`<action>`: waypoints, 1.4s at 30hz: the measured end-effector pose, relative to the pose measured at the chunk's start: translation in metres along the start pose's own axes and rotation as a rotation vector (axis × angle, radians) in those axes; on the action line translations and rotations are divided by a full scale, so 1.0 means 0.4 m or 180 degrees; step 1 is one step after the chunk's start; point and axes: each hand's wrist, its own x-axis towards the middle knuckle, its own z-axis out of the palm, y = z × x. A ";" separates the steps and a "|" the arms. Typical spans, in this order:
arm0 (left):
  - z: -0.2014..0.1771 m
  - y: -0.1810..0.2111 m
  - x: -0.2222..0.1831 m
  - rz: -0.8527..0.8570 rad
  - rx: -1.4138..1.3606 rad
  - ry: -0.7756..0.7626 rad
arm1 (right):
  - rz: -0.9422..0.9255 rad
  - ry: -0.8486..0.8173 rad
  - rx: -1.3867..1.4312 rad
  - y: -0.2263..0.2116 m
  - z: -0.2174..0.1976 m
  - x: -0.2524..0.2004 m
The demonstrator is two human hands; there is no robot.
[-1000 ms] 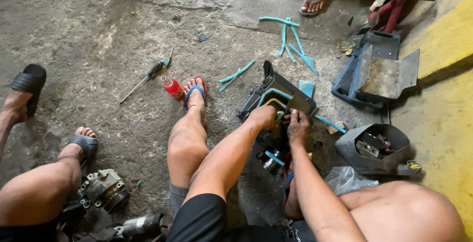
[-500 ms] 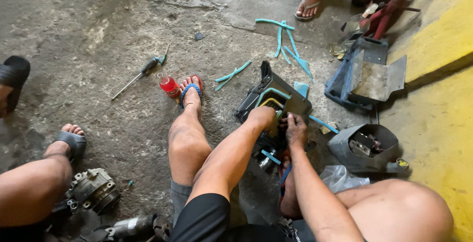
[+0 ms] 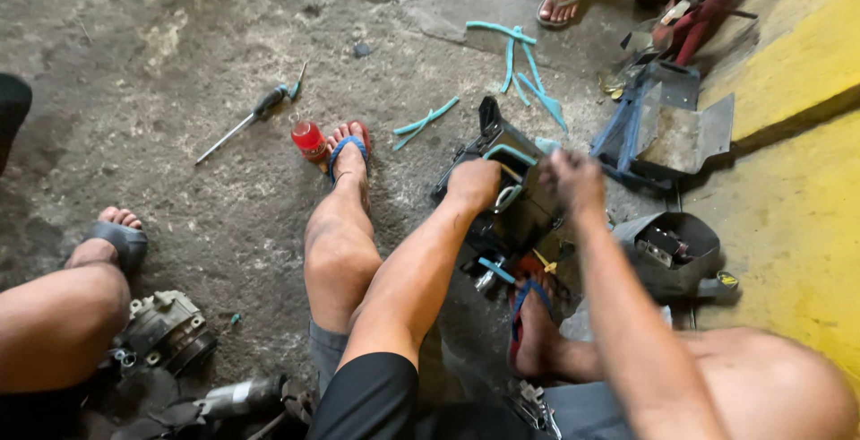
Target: The person sits on the floor and works on a black electronic device, adjusting internal components and wires. They apply a red liquid from a bottle onto a blue sponge and use it to clean parts of the device.
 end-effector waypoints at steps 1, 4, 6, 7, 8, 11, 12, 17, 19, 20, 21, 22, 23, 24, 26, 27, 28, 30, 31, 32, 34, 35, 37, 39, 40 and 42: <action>-0.005 -0.008 -0.007 -0.0048 0.0000 0.0043 | -0.0007 -0.0038 -0.0264 -0.072 -0.012 0.004; -0.028 -0.033 -0.027 -0.0119 -0.0078 0.0246 | -0.0958 -0.0549 -0.0979 -0.270 -0.027 0.014; -0.046 -0.050 -0.044 -0.0140 -0.0128 0.0254 | -0.1370 -0.0890 -0.2144 -0.363 -0.043 0.008; -0.056 -0.058 -0.051 -0.0155 -0.0151 0.0261 | -0.1380 -0.1045 -0.2779 -0.400 -0.053 0.010; -0.067 -0.065 -0.058 -0.0178 -0.0198 0.0292 | -0.1380 -0.1203 -0.3414 -0.422 -0.055 0.015; -0.097 -0.081 -0.073 -0.0224 -0.0267 0.0339 | -0.1736 -0.2057 -0.4942 -0.433 -0.088 0.046; -0.103 -0.084 -0.078 -0.0214 -0.0248 0.0321 | -0.1705 -0.2113 -0.4996 -0.417 -0.104 0.057; -0.118 -0.107 -0.117 -0.0103 0.0010 0.0042 | -0.1258 -0.2242 -0.4362 -0.264 -0.146 0.105; -0.121 -0.125 -0.137 -0.0125 -0.0034 -0.0109 | -0.0868 -0.2078 -0.4115 -0.186 -0.122 0.105; -0.121 -0.134 -0.148 -0.0150 -0.0031 -0.0195 | -0.0677 -0.2003 -0.3983 -0.149 -0.107 0.100; -0.120 -0.140 -0.159 -0.0175 -0.0028 -0.0282 | -0.1152 -0.2090 -0.3733 -0.113 -0.088 0.095; -0.120 -0.143 -0.168 -0.0196 -0.0017 -0.0371 | -0.1616 -0.2157 -0.3455 -0.077 -0.059 0.092; -0.121 -0.145 -0.176 -0.0178 -0.0044 -0.0362 | -0.1743 -0.2229 -0.3191 -0.046 -0.025 0.093; -0.120 -0.144 -0.181 -0.0145 -0.0073 -0.0359 | -0.1853 -0.2284 -0.2928 -0.018 0.007 0.093; -0.120 -0.134 -0.183 -0.0104 -0.0093 -0.0367 | -0.1910 -0.2267 -0.2941 0.025 0.069 0.093; -0.120 -0.127 -0.183 -0.0097 -0.0084 -0.0377 | -0.1938 -0.2258 -0.2946 0.040 0.096 0.092; -0.122 -0.121 -0.181 -0.0090 -0.0071 -0.0392 | -0.1735 -0.2239 -0.2963 0.053 0.117 0.089; -0.123 -0.104 -0.171 -0.0141 -0.0134 -0.0393 | -0.1330 -0.2200 -0.2997 0.072 0.147 0.083; -0.123 -0.095 -0.164 -0.0167 -0.0166 -0.0392 | -0.1346 -0.2211 -0.2864 0.079 0.154 0.078; -0.123 -0.088 -0.155 -0.0173 -0.0219 -0.0372 | -0.1363 -0.2224 -0.2736 0.087 0.159 0.072; -0.116 -0.075 -0.137 -0.0186 -0.0332 -0.0341 | -0.1393 -0.2201 -0.2534 0.103 0.159 0.062; -0.109 -0.069 -0.132 -0.0222 -0.0363 -0.0382 | -0.1405 -0.2165 -0.2461 0.113 0.157 0.058; -0.103 -0.066 -0.118 -0.0297 -0.0411 -0.0427 | -0.1558 -0.2100 -0.2387 0.124 0.164 0.062; -0.093 -0.066 -0.110 -0.0428 -0.0399 -0.0497 | -0.1801 -0.2046 -0.2384 0.139 0.172 0.068; -0.088 -0.066 -0.106 -0.0485 -0.0393 -0.0535 | -0.1781 -0.2037 -0.2412 0.145 0.174 0.071; -0.080 -0.069 -0.098 -0.0415 -0.0342 -0.0500 | -0.1739 -0.2017 -0.2476 0.157 0.175 0.077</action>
